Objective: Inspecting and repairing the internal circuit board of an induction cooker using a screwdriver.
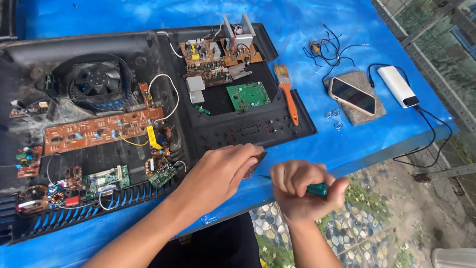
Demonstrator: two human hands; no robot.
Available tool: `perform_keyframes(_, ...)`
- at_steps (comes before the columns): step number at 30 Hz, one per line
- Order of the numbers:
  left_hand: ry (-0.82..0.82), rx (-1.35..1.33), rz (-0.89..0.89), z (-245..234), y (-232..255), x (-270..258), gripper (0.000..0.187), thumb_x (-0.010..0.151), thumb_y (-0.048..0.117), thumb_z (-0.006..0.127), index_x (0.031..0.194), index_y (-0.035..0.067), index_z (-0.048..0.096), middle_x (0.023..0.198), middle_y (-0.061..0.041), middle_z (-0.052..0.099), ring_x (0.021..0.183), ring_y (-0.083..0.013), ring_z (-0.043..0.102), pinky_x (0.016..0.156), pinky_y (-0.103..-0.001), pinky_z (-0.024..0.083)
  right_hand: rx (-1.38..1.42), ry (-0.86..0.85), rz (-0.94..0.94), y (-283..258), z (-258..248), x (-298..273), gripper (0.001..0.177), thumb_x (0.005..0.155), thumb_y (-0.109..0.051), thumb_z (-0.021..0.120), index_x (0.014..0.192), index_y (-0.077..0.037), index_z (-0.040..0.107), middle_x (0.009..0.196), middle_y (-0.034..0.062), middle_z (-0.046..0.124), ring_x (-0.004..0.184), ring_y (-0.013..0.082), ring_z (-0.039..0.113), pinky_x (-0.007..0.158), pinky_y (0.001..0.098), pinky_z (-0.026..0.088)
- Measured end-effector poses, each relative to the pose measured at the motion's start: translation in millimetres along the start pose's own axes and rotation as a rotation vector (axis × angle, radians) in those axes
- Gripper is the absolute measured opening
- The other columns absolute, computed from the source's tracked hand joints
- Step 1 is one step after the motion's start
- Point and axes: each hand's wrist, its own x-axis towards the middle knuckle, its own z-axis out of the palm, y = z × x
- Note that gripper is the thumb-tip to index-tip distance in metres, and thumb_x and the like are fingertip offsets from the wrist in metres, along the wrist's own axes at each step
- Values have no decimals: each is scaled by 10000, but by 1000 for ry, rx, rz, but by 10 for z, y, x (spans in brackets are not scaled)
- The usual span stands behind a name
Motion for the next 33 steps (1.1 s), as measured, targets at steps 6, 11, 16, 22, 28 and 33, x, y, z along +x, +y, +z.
perform_keyframes(6,8,17,-28,21,-13,-15,172,1027,100,577,1156,76,689,853,-195,753,772,-335,781,600,-351,659,58,-19,37,102,-17,-12,741,1046,-652,241,481,-178,315,418,-41,157,346,122,128,360,266,161)
perform_keyframes(11,-1,57,22,16,-30,16,165,1030,75,568,1156,57,674,851,-208,739,761,-361,772,592,-363,655,71,5,55,338,-130,-51,719,1046,-641,253,507,-169,304,428,-22,152,338,132,133,343,282,144)
perform_keyframes(16,-2,41,13,20,-26,-11,158,1027,77,577,1149,58,675,839,-204,741,747,-348,775,586,-359,656,32,40,29,199,-51,-50,710,1044,-650,234,523,-175,313,454,-33,162,352,117,159,362,264,152)
perform_keyframes(22,3,49,31,4,-10,1,120,1030,73,566,1092,64,669,772,-173,717,697,-327,760,562,-340,638,20,63,28,227,-53,-48,723,1043,-665,235,522,-170,313,462,-25,168,348,127,167,364,278,144)
perform_keyframes(28,11,43,50,-13,-5,18,107,1018,49,570,1070,65,662,752,-168,713,674,-320,756,547,-334,628,20,41,9,274,-45,-62,727,1037,-679,212,523,-175,316,455,-31,172,344,116,163,354,265,144)
perform_keyframes(33,17,32,39,-23,20,21,101,1032,72,566,1067,61,660,748,-171,715,665,-307,752,554,-317,621,-48,27,-54,194,-18,-20,721,1043,-662,222,528,-169,330,459,-23,189,341,119,162,361,269,164)
